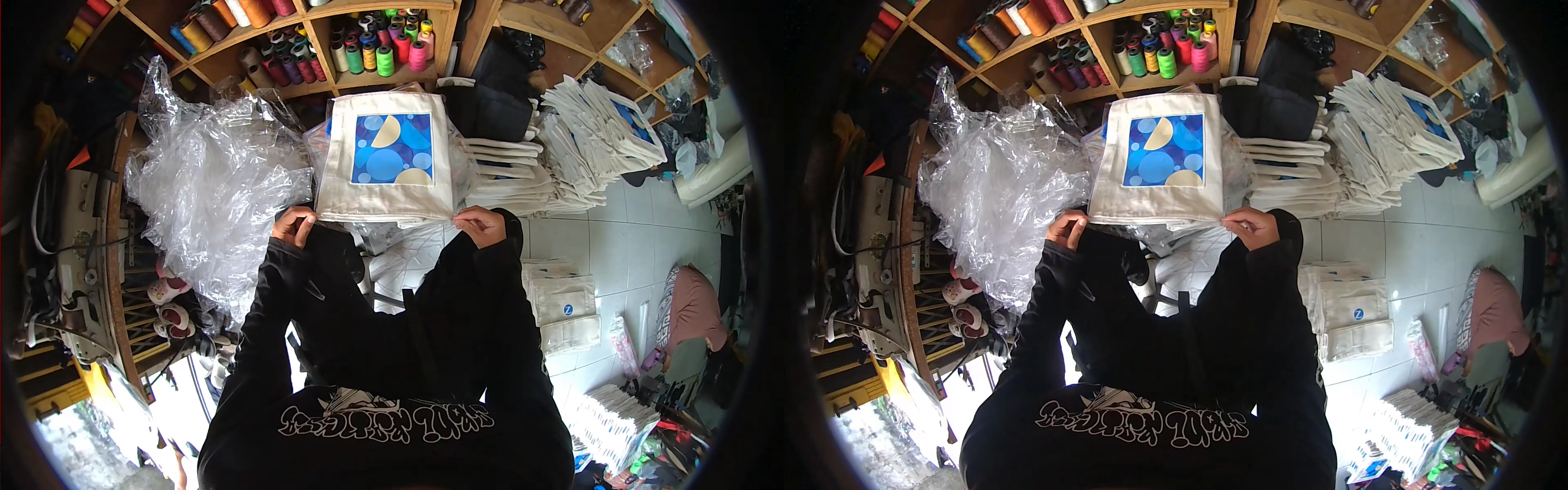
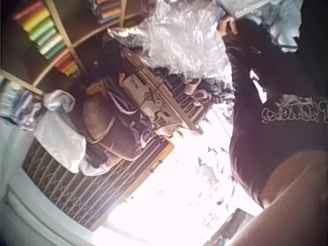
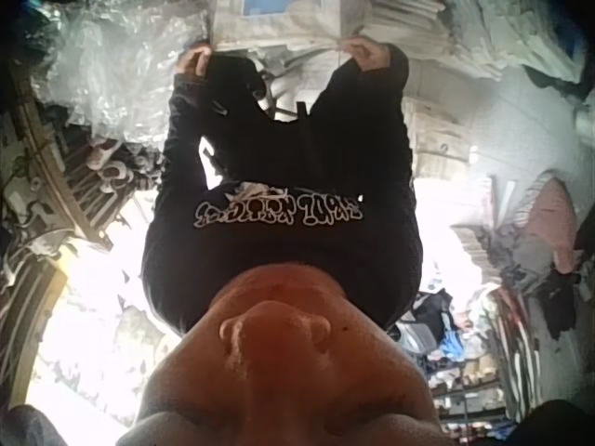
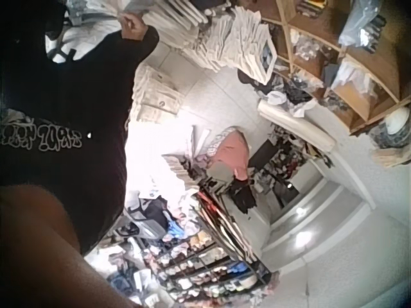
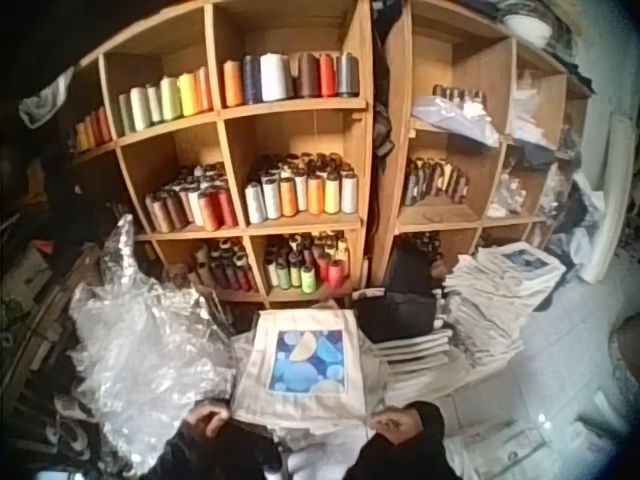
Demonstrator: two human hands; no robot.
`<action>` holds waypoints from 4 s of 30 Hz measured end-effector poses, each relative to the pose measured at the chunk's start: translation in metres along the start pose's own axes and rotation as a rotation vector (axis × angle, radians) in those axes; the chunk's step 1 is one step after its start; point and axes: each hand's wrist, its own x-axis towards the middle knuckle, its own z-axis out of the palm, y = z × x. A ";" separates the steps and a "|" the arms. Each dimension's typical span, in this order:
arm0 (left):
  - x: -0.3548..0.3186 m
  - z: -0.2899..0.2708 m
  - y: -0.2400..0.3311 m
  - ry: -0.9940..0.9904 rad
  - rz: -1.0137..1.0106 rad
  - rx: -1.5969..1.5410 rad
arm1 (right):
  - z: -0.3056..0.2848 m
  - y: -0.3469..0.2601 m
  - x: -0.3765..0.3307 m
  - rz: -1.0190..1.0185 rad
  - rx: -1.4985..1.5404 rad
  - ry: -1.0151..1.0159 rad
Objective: A person is packaging printed tote bags into plastic sleeves and stacking them.
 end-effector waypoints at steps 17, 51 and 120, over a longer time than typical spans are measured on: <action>0.001 0.009 -0.016 0.202 -0.138 -0.466 | 0.025 -0.006 0.009 -0.029 0.223 0.232; 0.022 0.019 0.008 0.318 0.064 -0.273 | 0.030 -0.027 0.015 -0.174 0.052 0.388; -0.018 0.056 -0.044 0.401 -0.866 0.147 | 0.048 0.057 0.012 0.096 -0.728 0.698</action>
